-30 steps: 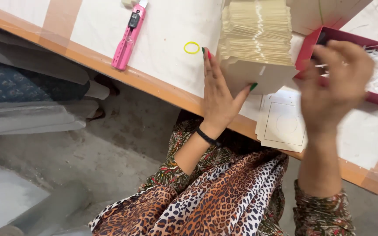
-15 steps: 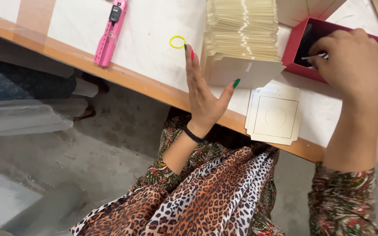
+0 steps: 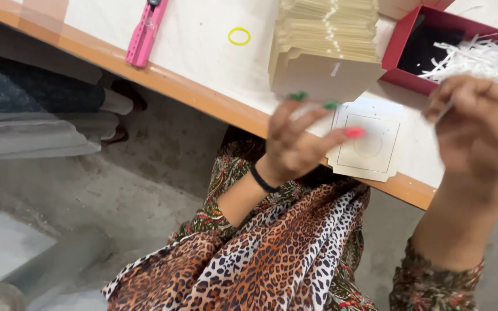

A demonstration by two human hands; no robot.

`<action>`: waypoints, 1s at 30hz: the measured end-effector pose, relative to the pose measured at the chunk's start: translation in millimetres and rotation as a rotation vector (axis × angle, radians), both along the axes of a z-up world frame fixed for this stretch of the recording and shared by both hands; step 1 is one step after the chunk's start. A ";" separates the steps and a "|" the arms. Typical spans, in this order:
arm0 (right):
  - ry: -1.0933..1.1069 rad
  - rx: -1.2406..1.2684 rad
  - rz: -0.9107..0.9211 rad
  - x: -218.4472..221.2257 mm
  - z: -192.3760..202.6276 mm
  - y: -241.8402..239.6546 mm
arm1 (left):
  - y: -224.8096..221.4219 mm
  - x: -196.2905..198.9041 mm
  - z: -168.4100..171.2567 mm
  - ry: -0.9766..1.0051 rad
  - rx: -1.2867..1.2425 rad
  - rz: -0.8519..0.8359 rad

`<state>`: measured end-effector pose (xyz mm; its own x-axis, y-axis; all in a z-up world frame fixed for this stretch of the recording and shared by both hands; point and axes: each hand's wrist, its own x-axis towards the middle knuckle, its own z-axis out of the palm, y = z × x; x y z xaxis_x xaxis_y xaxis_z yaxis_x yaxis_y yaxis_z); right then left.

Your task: Assembling small paper card components by hand in a manufacturing setting.

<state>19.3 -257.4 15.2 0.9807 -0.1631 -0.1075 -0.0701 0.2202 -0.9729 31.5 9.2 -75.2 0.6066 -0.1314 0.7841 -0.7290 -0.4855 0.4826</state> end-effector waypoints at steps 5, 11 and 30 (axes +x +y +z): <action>0.104 0.409 0.056 -57.3 -8.6 25.5 | -17.9 -2.1 46.0 -0.186 0.153 -0.321; 0.031 0.261 0.096 -74.8 -10.3 43.4 | -23.6 -7.3 55.9 -0.026 -0.007 -0.466; -0.212 -0.376 -0.058 -77.0 20.9 87.0 | -17.9 -28.1 73.6 0.893 -0.507 -0.681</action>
<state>-57.8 -170.4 36.1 0.9627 -0.2082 0.1731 0.1424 -0.1546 -0.9777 3.4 -8.7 -1.5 0.8827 -0.4324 0.1838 -0.0776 0.2518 0.9647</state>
